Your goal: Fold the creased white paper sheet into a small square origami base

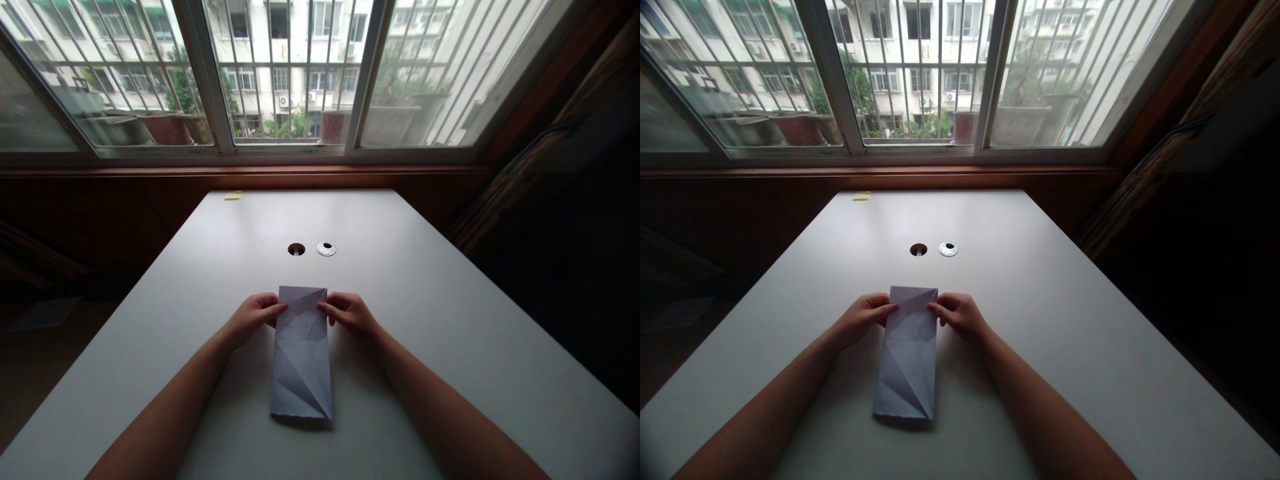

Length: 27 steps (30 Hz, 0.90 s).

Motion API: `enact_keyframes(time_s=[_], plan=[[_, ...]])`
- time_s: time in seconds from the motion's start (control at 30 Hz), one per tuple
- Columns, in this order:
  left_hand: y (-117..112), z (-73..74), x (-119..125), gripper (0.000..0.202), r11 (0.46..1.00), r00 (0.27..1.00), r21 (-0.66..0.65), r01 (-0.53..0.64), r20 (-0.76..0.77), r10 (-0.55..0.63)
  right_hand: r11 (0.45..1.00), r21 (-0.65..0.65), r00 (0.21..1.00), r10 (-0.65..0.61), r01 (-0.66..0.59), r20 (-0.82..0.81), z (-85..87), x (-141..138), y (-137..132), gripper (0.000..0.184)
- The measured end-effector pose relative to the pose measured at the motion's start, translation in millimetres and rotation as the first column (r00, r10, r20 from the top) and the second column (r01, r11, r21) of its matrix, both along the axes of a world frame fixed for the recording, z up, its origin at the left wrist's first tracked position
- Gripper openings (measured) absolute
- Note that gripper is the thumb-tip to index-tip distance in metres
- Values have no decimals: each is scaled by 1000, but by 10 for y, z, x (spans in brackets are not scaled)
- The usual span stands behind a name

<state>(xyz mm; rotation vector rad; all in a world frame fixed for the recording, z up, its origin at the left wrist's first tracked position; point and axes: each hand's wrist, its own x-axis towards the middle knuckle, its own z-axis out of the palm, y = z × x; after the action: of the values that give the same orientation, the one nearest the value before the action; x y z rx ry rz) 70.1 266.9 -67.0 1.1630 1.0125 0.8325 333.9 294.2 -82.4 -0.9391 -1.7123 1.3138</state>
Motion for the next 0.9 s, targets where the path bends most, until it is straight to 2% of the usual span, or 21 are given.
enact_keyframes(time_s=[0.7,0.9], plan=[[17,27,14,32,988,986,29,-152,78,150,998,-12,997,66,-65,41,60,5,7,31],[28,4,3,34,992,990,18,-125,65,123,999,-41,1000,18,-17,8,40,4,6,31]])
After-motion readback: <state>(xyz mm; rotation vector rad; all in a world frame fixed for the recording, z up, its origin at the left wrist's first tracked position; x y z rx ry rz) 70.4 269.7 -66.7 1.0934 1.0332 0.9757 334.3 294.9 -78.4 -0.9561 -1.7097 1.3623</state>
